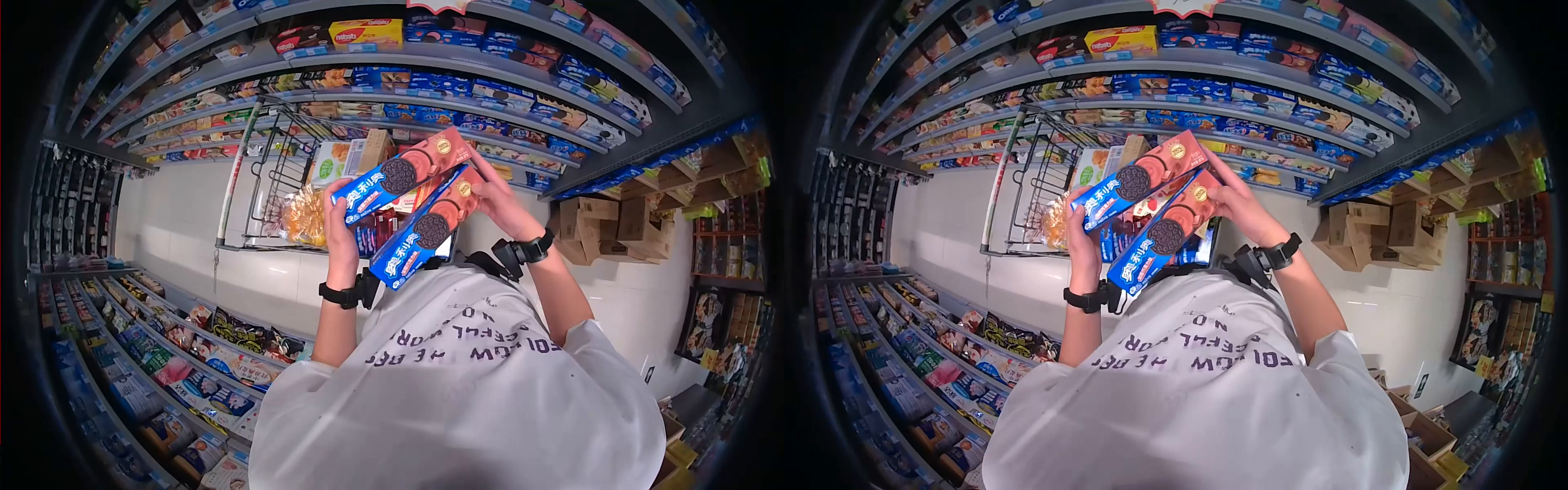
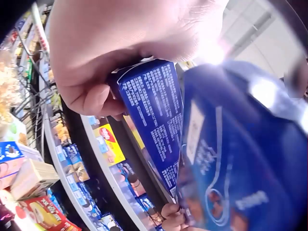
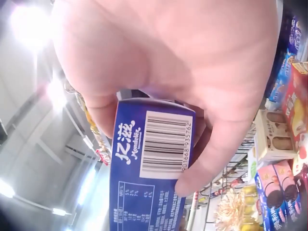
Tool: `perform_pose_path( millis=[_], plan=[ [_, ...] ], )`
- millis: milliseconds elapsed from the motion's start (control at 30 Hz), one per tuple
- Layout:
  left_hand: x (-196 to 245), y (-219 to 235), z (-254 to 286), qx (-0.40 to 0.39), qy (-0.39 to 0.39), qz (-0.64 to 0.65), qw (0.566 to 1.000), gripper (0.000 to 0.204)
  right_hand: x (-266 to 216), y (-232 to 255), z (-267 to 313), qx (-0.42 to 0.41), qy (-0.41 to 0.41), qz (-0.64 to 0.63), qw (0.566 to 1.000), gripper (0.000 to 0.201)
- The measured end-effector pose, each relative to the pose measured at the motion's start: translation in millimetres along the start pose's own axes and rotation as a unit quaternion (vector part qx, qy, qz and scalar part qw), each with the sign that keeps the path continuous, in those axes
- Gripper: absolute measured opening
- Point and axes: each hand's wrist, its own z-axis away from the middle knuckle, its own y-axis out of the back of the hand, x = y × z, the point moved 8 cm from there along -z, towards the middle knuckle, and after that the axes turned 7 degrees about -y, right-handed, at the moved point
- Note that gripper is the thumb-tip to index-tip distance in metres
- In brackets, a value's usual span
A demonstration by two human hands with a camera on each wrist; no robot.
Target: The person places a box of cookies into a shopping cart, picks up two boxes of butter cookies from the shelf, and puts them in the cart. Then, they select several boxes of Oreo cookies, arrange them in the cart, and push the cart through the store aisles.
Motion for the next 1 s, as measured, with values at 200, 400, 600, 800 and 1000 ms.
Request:
perform_pose_path(
  millis=[200, 400, 600, 800, 1000],
  plan=[
    [-11, -104, -2, -0.066, 0.000, 0.022, 0.998, 0.044, -35, 93, 66, 0.129, 0.104, -0.063, 0.984, 0.058],
    [-23, -194, 11, -0.137, -0.031, -0.060, 0.988, 0.043, -29, 161, 125, 0.218, 0.123, -0.060, 0.966, 0.043],
    [-45, -231, 29, -0.137, -0.009, -0.022, 0.990, 0.041, -21, 197, 136, 0.222, 0.109, -0.098, 0.964, 0.042],
    [-40, -238, 47, -0.101, 0.011, -0.005, 0.995, 0.040, -29, 182, 133, 0.222, 0.112, -0.058, 0.967, 0.060],
    [-30, -208, 43, -0.067, -0.003, -0.032, 0.997, 0.041, -34, 179, 126, 0.107, 0.117, 0.014, 0.987, 0.075]
  ],
)
